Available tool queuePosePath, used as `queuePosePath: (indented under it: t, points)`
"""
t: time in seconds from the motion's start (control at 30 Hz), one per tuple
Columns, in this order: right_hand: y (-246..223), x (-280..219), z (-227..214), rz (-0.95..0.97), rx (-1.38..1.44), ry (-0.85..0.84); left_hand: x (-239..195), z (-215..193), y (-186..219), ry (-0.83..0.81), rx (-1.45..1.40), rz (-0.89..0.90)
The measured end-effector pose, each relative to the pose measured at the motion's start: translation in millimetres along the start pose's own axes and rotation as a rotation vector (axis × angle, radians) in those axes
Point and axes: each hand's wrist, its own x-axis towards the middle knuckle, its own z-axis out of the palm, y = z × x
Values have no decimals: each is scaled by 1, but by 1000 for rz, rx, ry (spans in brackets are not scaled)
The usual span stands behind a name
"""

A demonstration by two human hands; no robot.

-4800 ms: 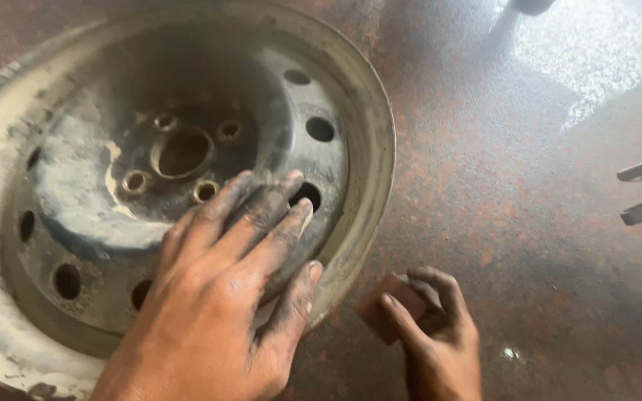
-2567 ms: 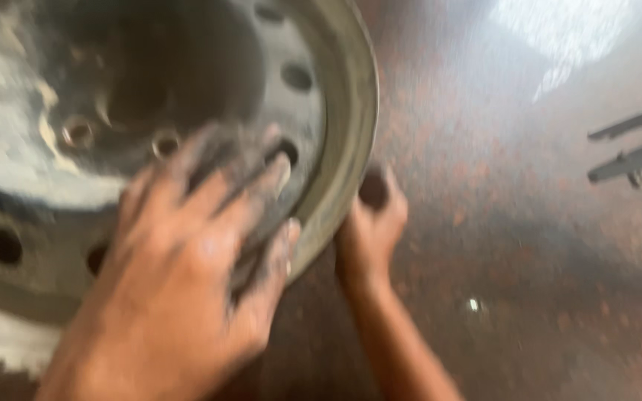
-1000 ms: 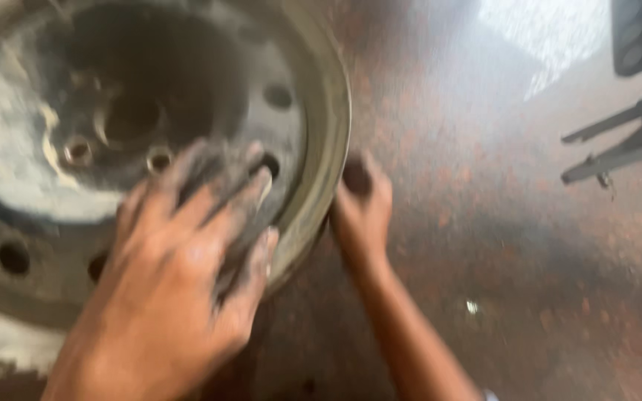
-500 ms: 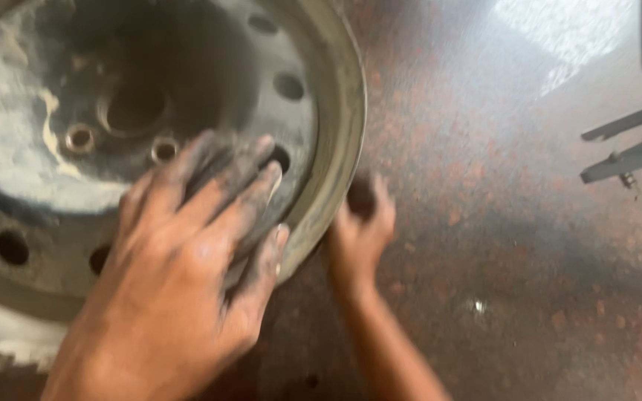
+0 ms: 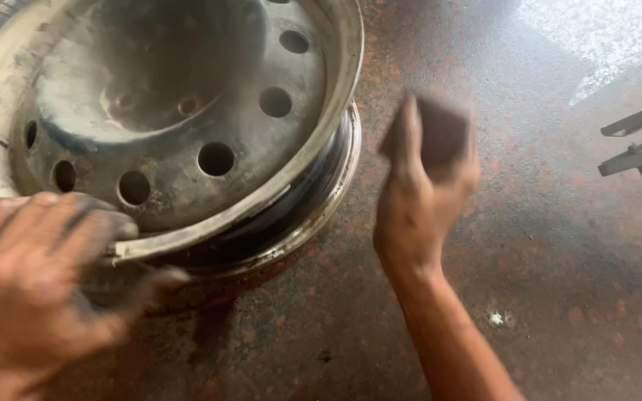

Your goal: The person scrubs the inner surface of a metal wheel rim using a small abrasive pad held in the right hand while stabilizing the rim with the left hand. The person rotates the rim to access different sections and continues scrubbing the same area repeatedly.

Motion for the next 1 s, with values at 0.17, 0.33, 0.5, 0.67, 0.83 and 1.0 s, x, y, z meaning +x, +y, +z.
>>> queuePosePath:
  t: [0.17,0.33,0.5,0.67,0.83,1.0]
  points:
    - [-7,25,70,-166,31,-16,-11,0,-7,-35,78,-41]
    - [11,91,70,-264,134,-47,33,-20,86,-99,141,-245]
    - [15,100,9,31,5,-161,98,-32,145,24,143,-235]
    - [34,-7,-22,707,-51,-50,101,-34,134,-145,101,-220]
    - [54,-26,-13,557,69,-31,100,-30,122,-253,-21,-210]
    - [63,11,4,486,-202,-78,96,-21,124,-163,-6,-175]
